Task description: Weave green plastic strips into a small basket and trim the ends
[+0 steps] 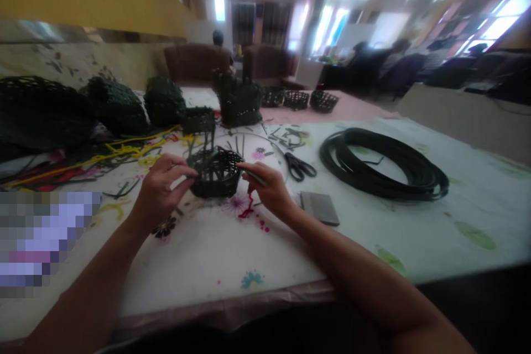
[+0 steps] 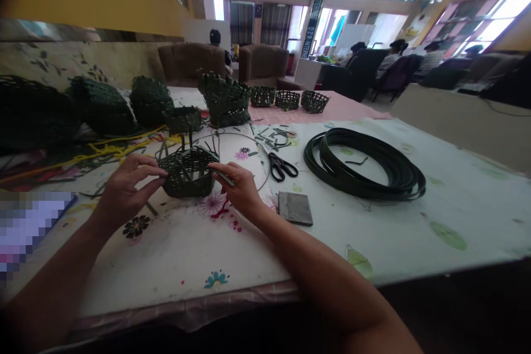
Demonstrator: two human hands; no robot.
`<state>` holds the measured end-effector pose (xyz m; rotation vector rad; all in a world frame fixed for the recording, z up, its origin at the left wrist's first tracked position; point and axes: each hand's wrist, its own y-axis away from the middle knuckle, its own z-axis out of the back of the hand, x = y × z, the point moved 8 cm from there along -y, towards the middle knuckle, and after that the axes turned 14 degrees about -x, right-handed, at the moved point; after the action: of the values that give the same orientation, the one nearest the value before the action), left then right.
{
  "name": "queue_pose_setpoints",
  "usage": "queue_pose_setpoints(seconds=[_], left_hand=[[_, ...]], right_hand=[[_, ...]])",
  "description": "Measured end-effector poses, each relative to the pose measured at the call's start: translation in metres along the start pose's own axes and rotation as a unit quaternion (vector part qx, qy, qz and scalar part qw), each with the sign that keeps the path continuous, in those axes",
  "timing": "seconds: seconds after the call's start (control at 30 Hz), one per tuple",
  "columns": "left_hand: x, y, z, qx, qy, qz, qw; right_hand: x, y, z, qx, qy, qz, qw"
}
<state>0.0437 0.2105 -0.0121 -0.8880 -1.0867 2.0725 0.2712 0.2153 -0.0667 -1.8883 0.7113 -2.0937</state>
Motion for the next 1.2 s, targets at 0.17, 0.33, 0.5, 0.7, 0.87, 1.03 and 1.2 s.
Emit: queue_pose_setpoints(seconds=[0.17,0.33,0.5,0.7,0.87,1.03,1.2], left_hand=[[-0.007,0.000,0.002,-0.027,0.020,0.059,0.998],[0.009,0.005,0.028,-0.177,0.041,0.183,0.966],[0.050,0.021,0.045,-0.322,0.082,0.308,0.891],[0.079,0.038,0.018,-0.302,0.233,0.479,0.791],[0.075,0.040,0.002,-0.270,0.365,0.527,0.718],[0.060,0.035,-0.016,-0.090,0.243,0.436,0.862],[0.039,0.036,-0.035,0.025,0.252,0.340,0.906]], right_hand=[[0.013,0.002,0.000,0.010,0.078,0.067,0.995],[0.025,0.004,-0.002,0.027,0.122,0.133,0.983],[-0.006,-0.003,0.006,-0.008,-0.022,-0.052,0.998],[-0.042,-0.004,0.009,-0.061,-0.191,-0.249,0.947],[-0.060,-0.008,0.016,-0.096,-0.228,-0.292,0.924],[-0.073,-0.014,0.023,-0.094,-0.202,-0.277,0.935],[-0.081,-0.014,0.027,-0.111,-0.202,-0.297,0.927]])
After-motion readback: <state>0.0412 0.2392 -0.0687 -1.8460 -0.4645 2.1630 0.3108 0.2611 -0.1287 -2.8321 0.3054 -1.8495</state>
